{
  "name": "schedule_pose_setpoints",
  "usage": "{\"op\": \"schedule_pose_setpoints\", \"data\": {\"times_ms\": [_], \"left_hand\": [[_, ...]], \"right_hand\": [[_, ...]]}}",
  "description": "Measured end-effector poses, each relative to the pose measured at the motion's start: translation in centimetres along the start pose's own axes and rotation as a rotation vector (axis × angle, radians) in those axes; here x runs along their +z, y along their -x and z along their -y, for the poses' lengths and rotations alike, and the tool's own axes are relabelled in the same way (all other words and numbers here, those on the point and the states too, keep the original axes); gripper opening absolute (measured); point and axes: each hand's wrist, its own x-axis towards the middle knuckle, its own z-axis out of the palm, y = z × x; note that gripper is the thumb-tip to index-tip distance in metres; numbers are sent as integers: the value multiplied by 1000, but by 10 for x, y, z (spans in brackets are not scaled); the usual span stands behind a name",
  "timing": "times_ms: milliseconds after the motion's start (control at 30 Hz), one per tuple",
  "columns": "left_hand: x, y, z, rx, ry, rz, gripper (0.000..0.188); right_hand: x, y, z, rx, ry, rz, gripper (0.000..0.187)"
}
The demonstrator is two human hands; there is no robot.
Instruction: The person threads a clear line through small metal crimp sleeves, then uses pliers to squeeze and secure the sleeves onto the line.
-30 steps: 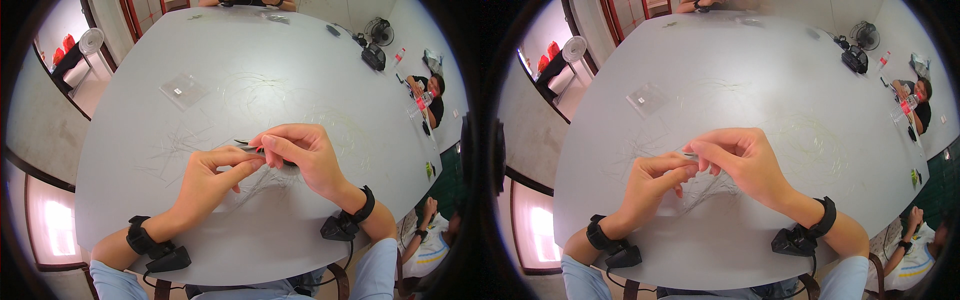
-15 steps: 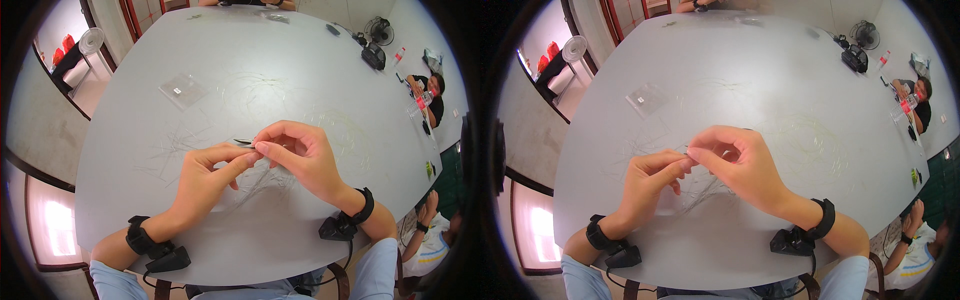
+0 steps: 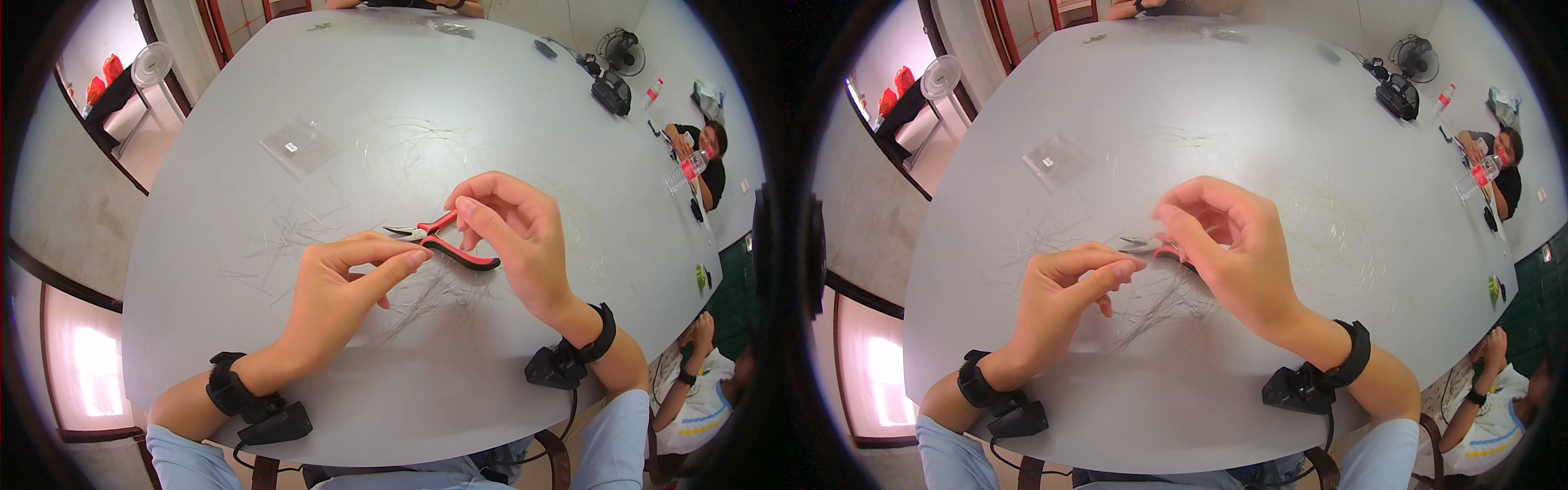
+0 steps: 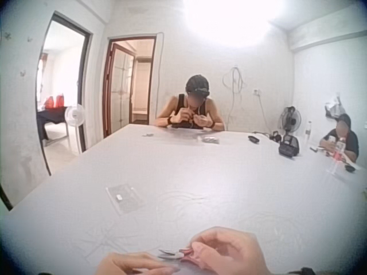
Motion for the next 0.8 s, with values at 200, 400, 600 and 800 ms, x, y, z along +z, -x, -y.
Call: {"op": "schedule_pose_setpoints", "data": {"times_ms": [200,400,600,800], "left_hand": [[0,0,-1,-4,-17,5,15],[0,0,0,-7,-21,1,15],[0,0,0,2,-27,-1,15],[0,0,0,4,-47,-9,14]], "right_hand": [[0,-1,-3,-60,49,-17,10],[-2,-2,-3,-42,30,-4,9],[-1,-2,-1,-88,115,-14,11],[-6,-2,-4,-71,76,-5,11]]}}
